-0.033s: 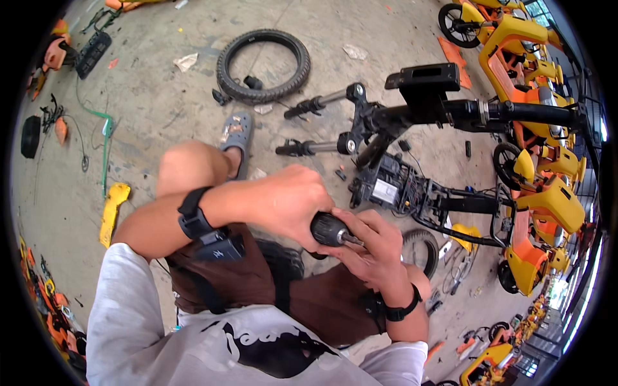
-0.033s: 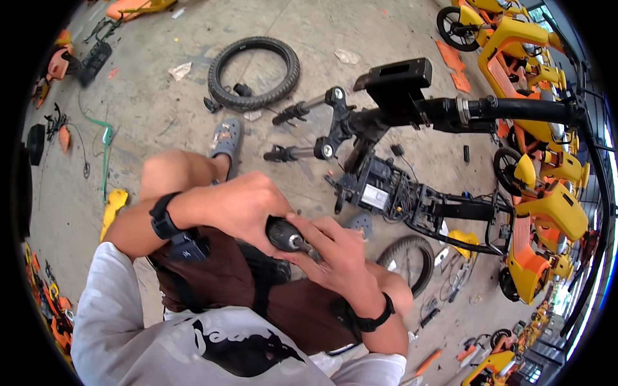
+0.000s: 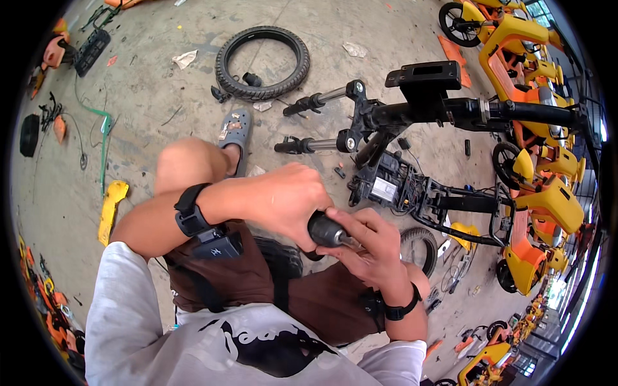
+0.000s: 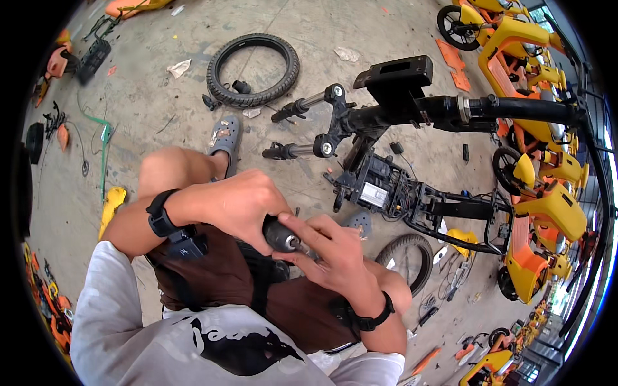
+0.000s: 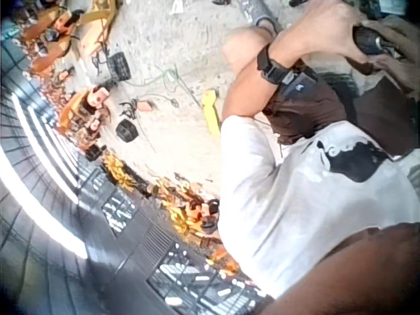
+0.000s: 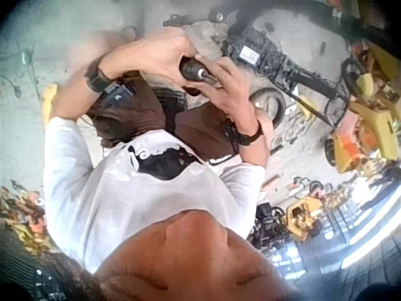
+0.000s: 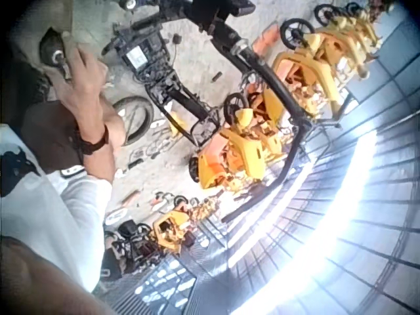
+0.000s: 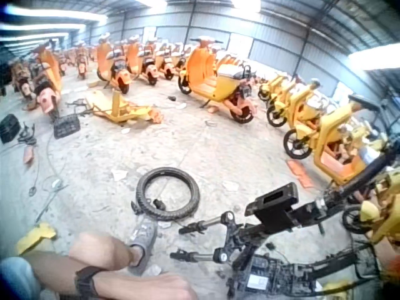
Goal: The person attaches a front fork component to a motorcycle frame using a power drill to tighten screws, then slides a front wheel onto the fork.
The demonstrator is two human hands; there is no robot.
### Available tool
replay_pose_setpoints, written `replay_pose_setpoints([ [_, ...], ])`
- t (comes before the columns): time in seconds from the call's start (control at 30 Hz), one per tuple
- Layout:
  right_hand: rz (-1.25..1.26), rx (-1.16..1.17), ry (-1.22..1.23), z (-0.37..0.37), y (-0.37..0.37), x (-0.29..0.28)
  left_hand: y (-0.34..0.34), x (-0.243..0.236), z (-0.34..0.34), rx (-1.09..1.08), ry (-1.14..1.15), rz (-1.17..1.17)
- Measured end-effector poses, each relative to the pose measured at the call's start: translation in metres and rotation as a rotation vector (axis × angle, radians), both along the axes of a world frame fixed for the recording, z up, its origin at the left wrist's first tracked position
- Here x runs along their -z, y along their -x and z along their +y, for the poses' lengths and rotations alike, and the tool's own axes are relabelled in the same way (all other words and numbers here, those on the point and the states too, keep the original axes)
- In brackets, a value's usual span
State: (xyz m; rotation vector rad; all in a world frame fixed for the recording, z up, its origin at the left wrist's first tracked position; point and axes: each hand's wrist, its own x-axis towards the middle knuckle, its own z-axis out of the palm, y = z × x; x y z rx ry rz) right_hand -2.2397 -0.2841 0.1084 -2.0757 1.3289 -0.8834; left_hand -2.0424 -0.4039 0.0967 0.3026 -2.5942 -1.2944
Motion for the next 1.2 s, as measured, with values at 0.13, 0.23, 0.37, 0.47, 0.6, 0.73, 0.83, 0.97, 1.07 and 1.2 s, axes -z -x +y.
replay_pose_setpoints([
  [0.13,-0.037,-0.069,-0.139,0.006,0.003,-0.002,0.001,0.000,0.004,0.024,-0.041,-0.099],
  [0.23,-0.105,0.025,-0.161,-0.004,-0.004,-0.006,-0.003,0.005,0.005,-0.047,-0.026,-0.051],
  [0.37,-0.134,0.217,-0.157,-0.006,-0.006,0.001,-0.002,0.007,0.015,-0.278,-0.025,-0.094],
  [0.47,-0.147,0.231,-0.084,-0.004,-0.004,0.005,0.002,0.003,0.011,-0.269,-0.005,-0.049],
  [0.6,-0.132,0.132,0.025,-0.005,0.002,0.011,0.003,-0.006,0.009,-0.230,-0.037,-0.008],
  [0.73,-0.064,0.057,0.038,-0.006,0.005,0.010,0.000,0.001,0.008,-0.203,-0.002,0.035],
  [0.83,-0.037,0.097,0.088,-0.010,0.006,0.013,0.001,0.000,0.005,-0.213,-0.033,0.026],
  [0.97,0.069,0.225,0.017,-0.011,0.000,0.007,0.006,-0.002,0.017,-0.323,-0.009,0.037],
  [1.07,0.189,0.226,-0.007,-0.011,-0.005,0.015,0.009,0.004,0.021,-0.370,0.155,0.024],
  [1.2,0.130,0.216,0.015,-0.009,-0.009,0.020,0.011,0.007,0.017,-0.326,0.163,0.048],
])
